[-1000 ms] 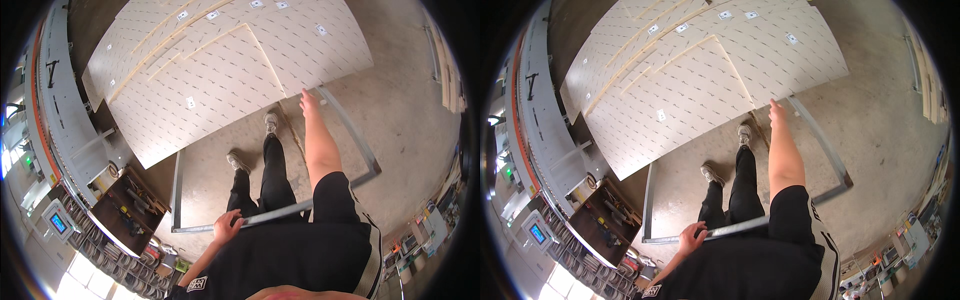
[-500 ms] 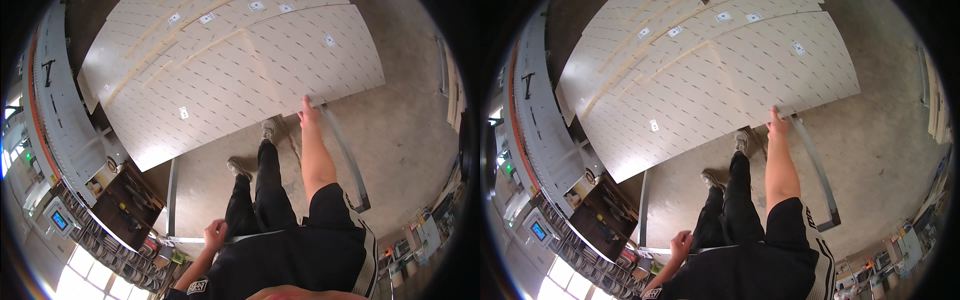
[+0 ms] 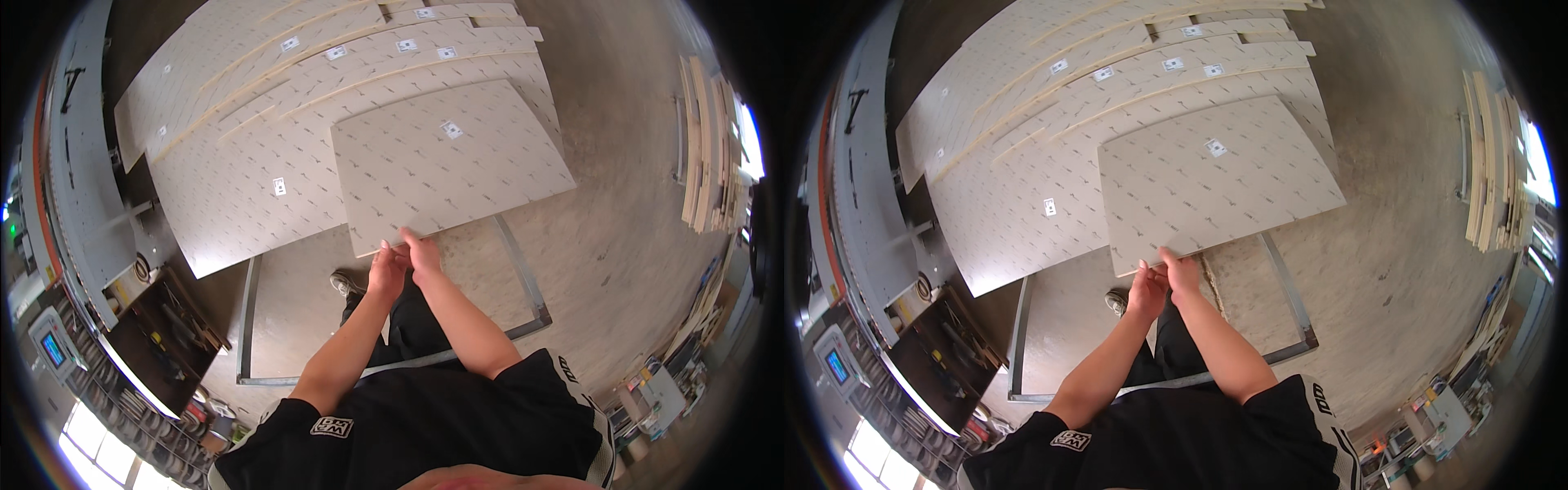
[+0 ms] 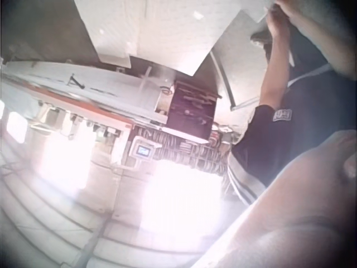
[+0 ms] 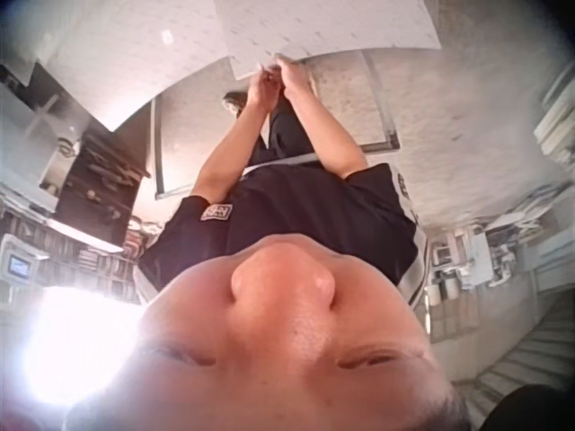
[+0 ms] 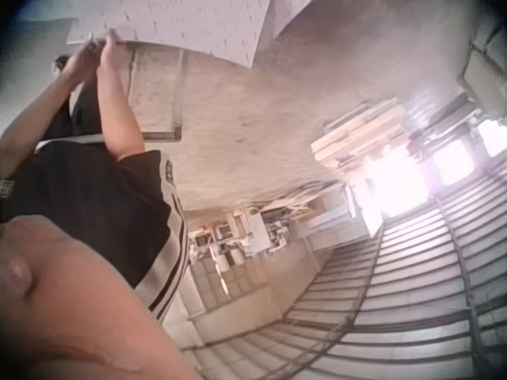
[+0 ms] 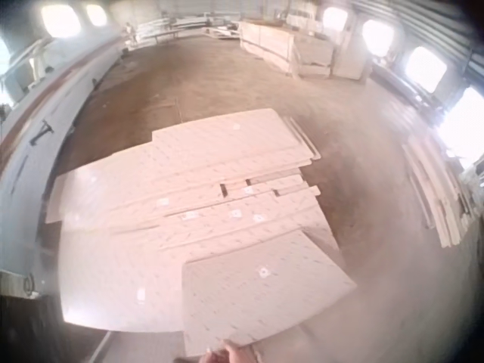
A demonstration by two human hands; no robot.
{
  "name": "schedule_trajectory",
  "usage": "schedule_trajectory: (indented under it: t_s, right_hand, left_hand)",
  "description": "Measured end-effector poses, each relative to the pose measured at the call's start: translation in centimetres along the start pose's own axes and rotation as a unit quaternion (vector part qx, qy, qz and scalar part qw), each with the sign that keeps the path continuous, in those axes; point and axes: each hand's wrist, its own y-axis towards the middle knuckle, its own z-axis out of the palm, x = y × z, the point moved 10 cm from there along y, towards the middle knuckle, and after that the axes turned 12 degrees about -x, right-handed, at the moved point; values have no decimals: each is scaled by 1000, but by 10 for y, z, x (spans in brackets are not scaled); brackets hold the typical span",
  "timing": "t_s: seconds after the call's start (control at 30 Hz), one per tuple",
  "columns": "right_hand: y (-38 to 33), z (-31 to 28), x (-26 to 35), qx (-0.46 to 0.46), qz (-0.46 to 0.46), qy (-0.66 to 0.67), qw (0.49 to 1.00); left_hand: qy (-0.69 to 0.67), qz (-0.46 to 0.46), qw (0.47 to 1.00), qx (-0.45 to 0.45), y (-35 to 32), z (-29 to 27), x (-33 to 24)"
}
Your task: The person picks up wooden panels from a stack, places them into an industrial edge-banding machine, and uses a handheld air nozzle to blow dust off the panels and machine surfaces.
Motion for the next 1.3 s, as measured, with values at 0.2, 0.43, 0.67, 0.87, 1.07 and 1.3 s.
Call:
schedule_trajectory:
  t_s: [0.2, 0.43, 0.67, 0.87, 1.07, 1.3]
  right_hand:
    - [12, -34, 8, -20, 54, -43, 997]
    - [-39, -23, 77, 37, 3, 202, 979]
    - [-250, 78, -23, 218, -1, 152, 964]
    - [-431, 180, -152, 354, -19, 68, 933]
    - [-563, 276, -281, 400, -31, 1, 916]
    - [-601, 367, -375, 449, -18, -37, 893]
  left_hand:
    - [-123, 61, 982, -126, -14, -45, -52]
    - [-109, 154, 976, -111, -129, -73, -139]
    - [-196, 231, 947, -109, -289, -255, -209]
    - [-251, 359, 897, 52, -437, -367, -268]
    - [-347, 318, 880, 63, -510, -480, -332]
    - [-408, 378, 831, 16, -542, -686, -369]
